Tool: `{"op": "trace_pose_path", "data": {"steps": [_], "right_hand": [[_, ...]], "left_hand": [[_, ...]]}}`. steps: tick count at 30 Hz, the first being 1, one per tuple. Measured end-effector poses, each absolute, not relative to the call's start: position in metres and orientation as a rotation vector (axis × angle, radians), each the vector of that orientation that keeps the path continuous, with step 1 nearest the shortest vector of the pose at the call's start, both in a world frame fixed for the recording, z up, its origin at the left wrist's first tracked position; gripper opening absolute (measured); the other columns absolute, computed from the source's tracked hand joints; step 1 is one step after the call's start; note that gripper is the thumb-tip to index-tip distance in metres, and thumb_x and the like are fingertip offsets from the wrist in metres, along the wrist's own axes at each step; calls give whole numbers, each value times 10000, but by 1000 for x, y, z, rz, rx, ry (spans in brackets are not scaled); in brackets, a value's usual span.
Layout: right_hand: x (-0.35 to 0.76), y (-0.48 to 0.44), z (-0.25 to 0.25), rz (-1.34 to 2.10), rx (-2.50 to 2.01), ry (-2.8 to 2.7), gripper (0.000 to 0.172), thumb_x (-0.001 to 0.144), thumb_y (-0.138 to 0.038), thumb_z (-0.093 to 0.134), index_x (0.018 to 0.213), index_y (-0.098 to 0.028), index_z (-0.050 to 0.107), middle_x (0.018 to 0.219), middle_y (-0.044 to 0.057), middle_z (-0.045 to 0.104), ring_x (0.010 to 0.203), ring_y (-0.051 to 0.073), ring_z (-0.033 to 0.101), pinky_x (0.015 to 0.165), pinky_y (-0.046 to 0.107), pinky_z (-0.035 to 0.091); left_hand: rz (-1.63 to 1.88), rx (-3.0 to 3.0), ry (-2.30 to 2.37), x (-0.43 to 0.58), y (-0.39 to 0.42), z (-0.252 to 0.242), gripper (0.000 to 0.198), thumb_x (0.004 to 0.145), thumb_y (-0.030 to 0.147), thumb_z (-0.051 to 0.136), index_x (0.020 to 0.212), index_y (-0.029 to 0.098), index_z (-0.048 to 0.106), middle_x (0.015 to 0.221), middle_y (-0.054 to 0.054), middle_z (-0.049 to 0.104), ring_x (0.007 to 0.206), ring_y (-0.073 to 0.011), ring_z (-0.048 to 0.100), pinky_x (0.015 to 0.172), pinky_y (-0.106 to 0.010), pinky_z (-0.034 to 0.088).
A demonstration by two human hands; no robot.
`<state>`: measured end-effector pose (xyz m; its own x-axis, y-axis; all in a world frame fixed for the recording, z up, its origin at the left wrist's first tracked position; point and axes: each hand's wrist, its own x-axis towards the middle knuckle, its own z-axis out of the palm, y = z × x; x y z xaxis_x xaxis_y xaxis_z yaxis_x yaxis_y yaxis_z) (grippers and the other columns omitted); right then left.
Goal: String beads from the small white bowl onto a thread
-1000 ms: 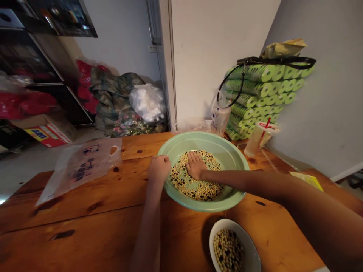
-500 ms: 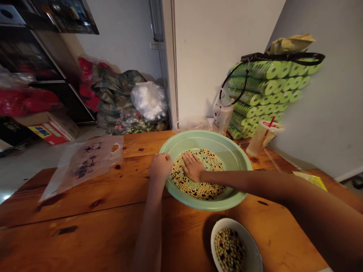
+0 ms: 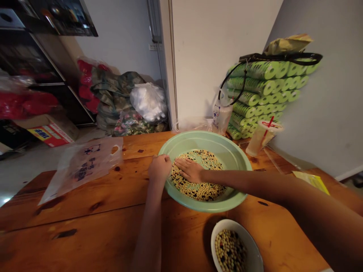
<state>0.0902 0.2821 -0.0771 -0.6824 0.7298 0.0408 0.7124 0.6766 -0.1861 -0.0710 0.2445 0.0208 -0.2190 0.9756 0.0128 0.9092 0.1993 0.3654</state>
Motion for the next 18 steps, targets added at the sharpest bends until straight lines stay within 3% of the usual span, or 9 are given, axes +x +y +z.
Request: {"op": "trace_pose_path", "data": {"steps": [2, 8, 18], "right_hand": [[90, 283, -79, 233, -1268, -2737, 575, 977, -393, 249, 1504, -166, 274, 1579, 26, 225, 1457, 154, 157, 1181, 308, 88], [86, 286, -90, 167, -1754, -2409, 648, 978, -417, 244, 1496, -27, 226, 1581, 178, 149, 1467, 268, 77, 1171, 453, 59], [87, 290, -93, 113, -1977, -2190, 587, 947, -473, 451, 1449, -182, 356, 1564, 135, 243, 1430, 325, 196, 1141, 565, 93]], "left_hand": [[435, 1803, 2252, -71, 245, 20, 287, 948, 375, 487, 1028, 140, 631, 1072, -82, 654, 964, -196, 631, 864, -414, 512], [440, 1803, 2238, -71, 244, 22, 273, 944, 369, 498, 1022, 143, 631, 1060, -78, 656, 952, -191, 635, 856, -407, 519], [457, 1815, 2217, -72, 246, 18, 257, 934, 357, 523, 1038, 144, 621, 1072, -77, 643, 945, -189, 629, 836, -399, 530]]}}
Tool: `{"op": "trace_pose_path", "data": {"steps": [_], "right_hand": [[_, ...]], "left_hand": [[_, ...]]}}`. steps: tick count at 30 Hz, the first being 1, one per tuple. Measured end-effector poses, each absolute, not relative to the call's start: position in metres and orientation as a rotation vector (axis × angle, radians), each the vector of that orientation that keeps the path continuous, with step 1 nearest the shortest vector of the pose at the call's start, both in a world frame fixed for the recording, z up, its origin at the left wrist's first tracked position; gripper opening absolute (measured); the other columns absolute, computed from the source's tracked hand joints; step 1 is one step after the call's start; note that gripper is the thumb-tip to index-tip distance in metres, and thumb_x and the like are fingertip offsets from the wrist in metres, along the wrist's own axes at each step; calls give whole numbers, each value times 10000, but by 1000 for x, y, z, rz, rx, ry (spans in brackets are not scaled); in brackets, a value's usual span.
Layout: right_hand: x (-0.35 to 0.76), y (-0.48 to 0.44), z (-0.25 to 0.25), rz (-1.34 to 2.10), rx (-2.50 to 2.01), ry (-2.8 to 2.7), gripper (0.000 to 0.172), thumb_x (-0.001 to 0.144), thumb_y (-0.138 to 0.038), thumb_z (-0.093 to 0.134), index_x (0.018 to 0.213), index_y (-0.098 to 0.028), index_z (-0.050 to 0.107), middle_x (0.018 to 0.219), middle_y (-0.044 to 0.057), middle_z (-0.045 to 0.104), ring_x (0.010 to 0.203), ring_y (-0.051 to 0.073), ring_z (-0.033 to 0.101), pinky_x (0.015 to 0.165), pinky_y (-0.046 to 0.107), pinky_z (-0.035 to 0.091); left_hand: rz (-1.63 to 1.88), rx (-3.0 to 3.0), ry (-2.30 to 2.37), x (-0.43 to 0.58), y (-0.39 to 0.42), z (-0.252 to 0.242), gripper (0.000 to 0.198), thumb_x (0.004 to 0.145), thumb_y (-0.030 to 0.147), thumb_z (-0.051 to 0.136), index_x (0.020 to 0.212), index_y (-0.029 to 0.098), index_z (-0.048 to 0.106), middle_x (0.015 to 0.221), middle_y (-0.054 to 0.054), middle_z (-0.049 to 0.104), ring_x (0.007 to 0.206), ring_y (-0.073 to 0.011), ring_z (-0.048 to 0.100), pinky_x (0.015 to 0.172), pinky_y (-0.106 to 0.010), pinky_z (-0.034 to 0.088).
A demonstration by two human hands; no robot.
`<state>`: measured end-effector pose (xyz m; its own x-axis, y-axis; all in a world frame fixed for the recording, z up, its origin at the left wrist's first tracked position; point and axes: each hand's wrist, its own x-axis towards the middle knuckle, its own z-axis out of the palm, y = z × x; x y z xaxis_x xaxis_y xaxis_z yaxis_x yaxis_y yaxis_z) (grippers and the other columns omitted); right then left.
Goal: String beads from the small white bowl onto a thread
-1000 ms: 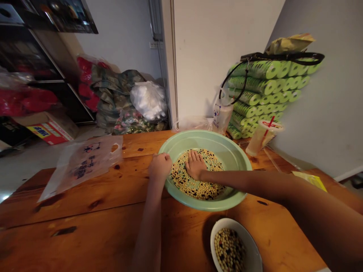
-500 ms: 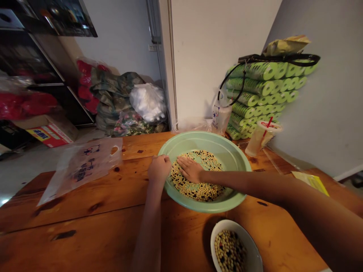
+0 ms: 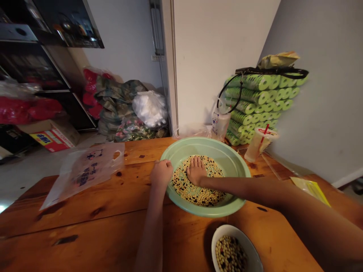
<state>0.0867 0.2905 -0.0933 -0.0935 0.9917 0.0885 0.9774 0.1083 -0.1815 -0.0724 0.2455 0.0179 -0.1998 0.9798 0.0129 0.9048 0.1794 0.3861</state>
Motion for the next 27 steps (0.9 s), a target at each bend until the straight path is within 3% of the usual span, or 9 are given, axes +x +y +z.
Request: {"op": "trace_pose_path", "data": {"steps": [18, 27], "right_hand": [[85, 281, -79, 223, -1166, -2730, 557, 970, -434, 427, 1450, -162, 350, 1554, 136, 278, 1418, 289, 260, 1141, 531, 170], [87, 294, -82, 203, -1376, -2595, 485, 930, -373, 543, 1374, -201, 449, 1495, 117, 362, 1336, 324, 372, 1076, 587, 283]], "left_hand": [[460, 1859, 2174, -76, 248, 15, 244, 928, 342, 538, 1047, 144, 618, 1076, -76, 641, 944, -187, 630, 828, -393, 537], [460, 1859, 2179, -77, 249, 14, 252, 925, 345, 542, 1056, 143, 616, 1087, -78, 639, 959, -193, 628, 840, -402, 533]]}}
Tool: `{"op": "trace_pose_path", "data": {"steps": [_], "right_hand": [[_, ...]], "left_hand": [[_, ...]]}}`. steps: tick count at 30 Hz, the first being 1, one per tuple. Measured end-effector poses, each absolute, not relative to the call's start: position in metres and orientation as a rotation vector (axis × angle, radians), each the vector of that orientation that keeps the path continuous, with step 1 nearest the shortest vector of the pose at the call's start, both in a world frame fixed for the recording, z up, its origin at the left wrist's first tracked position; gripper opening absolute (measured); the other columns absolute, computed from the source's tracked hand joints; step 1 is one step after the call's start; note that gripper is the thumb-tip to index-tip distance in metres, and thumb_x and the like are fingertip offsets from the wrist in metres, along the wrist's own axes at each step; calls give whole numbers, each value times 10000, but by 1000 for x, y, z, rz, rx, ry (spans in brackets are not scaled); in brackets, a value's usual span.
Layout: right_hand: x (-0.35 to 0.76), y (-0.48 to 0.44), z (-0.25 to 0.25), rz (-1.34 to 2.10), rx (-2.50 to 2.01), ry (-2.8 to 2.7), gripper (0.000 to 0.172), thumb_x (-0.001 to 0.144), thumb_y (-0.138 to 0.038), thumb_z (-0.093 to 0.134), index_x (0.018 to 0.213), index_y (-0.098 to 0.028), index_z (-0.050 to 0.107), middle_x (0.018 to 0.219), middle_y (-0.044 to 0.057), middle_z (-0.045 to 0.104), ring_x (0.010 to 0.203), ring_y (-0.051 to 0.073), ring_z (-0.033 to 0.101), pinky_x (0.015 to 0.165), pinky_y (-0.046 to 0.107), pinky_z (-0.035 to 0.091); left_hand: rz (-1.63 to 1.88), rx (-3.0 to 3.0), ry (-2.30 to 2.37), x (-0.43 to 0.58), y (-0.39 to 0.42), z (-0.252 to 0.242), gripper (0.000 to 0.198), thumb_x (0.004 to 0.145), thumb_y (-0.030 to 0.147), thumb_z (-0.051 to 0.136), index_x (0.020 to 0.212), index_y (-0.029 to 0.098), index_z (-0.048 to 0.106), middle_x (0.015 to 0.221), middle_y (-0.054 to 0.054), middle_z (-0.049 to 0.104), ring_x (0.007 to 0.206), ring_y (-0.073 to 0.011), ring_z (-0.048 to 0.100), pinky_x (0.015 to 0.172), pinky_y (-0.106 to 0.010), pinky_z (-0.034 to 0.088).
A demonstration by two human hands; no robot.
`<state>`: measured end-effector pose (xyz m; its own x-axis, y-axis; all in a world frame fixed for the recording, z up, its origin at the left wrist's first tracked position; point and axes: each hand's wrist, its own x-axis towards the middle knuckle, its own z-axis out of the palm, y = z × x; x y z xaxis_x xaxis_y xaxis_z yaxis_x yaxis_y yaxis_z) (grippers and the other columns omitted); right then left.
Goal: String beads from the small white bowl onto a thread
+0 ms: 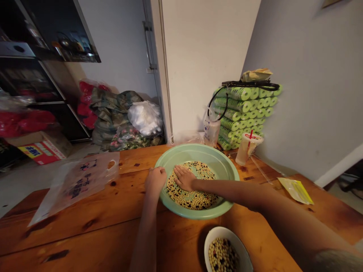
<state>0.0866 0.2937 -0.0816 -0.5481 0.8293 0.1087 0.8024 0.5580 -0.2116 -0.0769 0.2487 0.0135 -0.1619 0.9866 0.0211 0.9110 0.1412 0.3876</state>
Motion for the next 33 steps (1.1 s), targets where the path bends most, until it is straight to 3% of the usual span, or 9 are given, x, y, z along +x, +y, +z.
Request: {"op": "trace_pose_path", "data": {"steps": [12, 24, 30, 33], "right_hand": [[90, 301, -89, 105, -1968, -2189, 493, 922, -377, 553, 1372, -203, 449, 1494, 116, 355, 1344, 336, 350, 1080, 605, 255], [86, 285, -80, 191, -1367, -2670, 555, 948, -446, 476, 1435, -201, 375, 1553, 115, 280, 1407, 317, 264, 1128, 579, 151], [92, 284, -76, 198, -1180, -2803, 596, 989, -416, 314, 1498, -112, 257, 1579, 145, 205, 1456, 237, 158, 1172, 429, 111], [93, 283, -77, 184, -1211, -2802, 590, 984, -410, 287, 1507, -141, 247, 1585, 125, 178, 1463, 242, 122, 1173, 447, 71]], "left_hand": [[467, 1843, 2176, -76, 248, 14, 249, 927, 344, 540, 1058, 147, 616, 1085, -77, 638, 958, -192, 628, 838, -400, 534], [471, 1857, 2180, -77, 251, 11, 244, 927, 341, 540, 1053, 147, 616, 1076, -76, 640, 941, -187, 630, 823, -390, 538], [478, 1873, 2176, -77, 252, 10, 240, 928, 342, 538, 1044, 147, 617, 1075, -76, 638, 938, -185, 628, 821, -387, 537], [478, 1872, 2176, -77, 251, 11, 242, 927, 340, 540, 1049, 145, 616, 1078, -76, 638, 939, -186, 628, 822, -388, 538]]}}
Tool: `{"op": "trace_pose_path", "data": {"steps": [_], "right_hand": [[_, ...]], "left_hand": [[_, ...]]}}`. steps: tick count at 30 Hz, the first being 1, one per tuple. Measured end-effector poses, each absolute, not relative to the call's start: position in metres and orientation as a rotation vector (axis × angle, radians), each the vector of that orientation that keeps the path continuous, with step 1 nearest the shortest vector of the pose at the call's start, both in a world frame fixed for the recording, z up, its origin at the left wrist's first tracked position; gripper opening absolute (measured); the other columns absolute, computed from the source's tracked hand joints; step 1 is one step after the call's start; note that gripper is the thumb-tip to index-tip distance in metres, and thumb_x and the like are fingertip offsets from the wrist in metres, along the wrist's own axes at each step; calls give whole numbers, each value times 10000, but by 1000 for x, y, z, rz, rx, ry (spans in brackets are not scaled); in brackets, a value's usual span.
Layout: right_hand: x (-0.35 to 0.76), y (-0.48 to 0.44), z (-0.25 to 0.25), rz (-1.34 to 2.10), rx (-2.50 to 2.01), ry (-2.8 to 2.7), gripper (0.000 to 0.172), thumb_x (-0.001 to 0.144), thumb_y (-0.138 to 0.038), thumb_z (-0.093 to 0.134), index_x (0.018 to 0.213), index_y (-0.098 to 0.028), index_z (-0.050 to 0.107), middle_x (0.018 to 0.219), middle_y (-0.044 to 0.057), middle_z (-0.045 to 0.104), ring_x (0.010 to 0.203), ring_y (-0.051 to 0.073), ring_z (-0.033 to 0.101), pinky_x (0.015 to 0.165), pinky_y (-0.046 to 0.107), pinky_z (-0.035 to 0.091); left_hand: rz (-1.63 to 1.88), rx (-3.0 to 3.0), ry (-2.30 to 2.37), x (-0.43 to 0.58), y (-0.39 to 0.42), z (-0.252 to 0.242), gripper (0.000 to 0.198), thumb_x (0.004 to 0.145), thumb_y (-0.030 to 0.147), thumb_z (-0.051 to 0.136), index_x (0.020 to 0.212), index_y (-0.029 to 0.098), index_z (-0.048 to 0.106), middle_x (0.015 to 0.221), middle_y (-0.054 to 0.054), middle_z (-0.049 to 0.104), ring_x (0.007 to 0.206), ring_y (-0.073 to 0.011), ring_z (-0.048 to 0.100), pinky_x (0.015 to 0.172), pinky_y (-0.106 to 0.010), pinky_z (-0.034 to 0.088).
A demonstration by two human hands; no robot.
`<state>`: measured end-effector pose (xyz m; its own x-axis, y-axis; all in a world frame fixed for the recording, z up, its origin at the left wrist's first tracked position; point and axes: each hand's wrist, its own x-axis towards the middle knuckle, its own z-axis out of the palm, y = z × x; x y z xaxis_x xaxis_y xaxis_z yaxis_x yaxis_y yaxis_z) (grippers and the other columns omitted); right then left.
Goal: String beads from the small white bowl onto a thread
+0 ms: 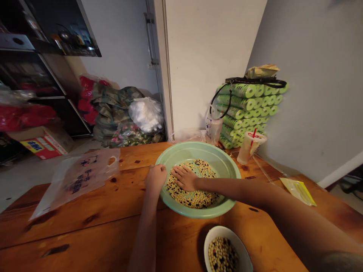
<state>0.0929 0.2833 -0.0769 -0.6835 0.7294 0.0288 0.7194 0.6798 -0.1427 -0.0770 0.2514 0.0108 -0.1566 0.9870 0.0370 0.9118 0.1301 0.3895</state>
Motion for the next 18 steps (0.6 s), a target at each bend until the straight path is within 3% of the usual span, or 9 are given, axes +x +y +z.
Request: {"op": "trace_pose_path", "data": {"steps": [5, 12, 15, 18], "right_hand": [[93, 284, -79, 178, -1403, -2726, 614, 981, -460, 284, 1509, -148, 236, 1587, 157, 156, 1460, 331, 60, 1135, 587, 15], [100, 279, -68, 256, -1581, -2692, 669, 942, -534, 411, 1504, -218, 236, 1595, 119, 157, 1451, 350, 93, 1123, 635, 24], [108, 269, -57, 335, -1570, -2746, 688, 917, -564, 435, 1497, -233, 272, 1585, 131, 193, 1434, 379, 163, 1101, 663, 94], [118, 256, -45, 411, -1495, -2818, 610, 890, -575, 453, 1436, -304, 416, 1542, 106, 325, 1368, 407, 330, 1047, 658, 245]], "left_hand": [[465, 1868, 2177, -77, 251, 13, 242, 927, 339, 539, 1052, 146, 616, 1085, -77, 638, 947, -187, 629, 829, -391, 537], [473, 1874, 2194, -76, 248, 14, 244, 926, 345, 541, 1044, 145, 617, 1058, -72, 644, 926, -183, 632, 815, -385, 538], [515, 1896, 2225, -75, 246, 14, 243, 924, 344, 544, 1045, 145, 616, 1080, -75, 635, 950, -190, 625, 829, -392, 531], [566, 1934, 2252, -75, 246, 13, 235, 921, 339, 546, 1035, 147, 620, 1124, -82, 621, 1013, -205, 603, 877, -417, 508]]}}
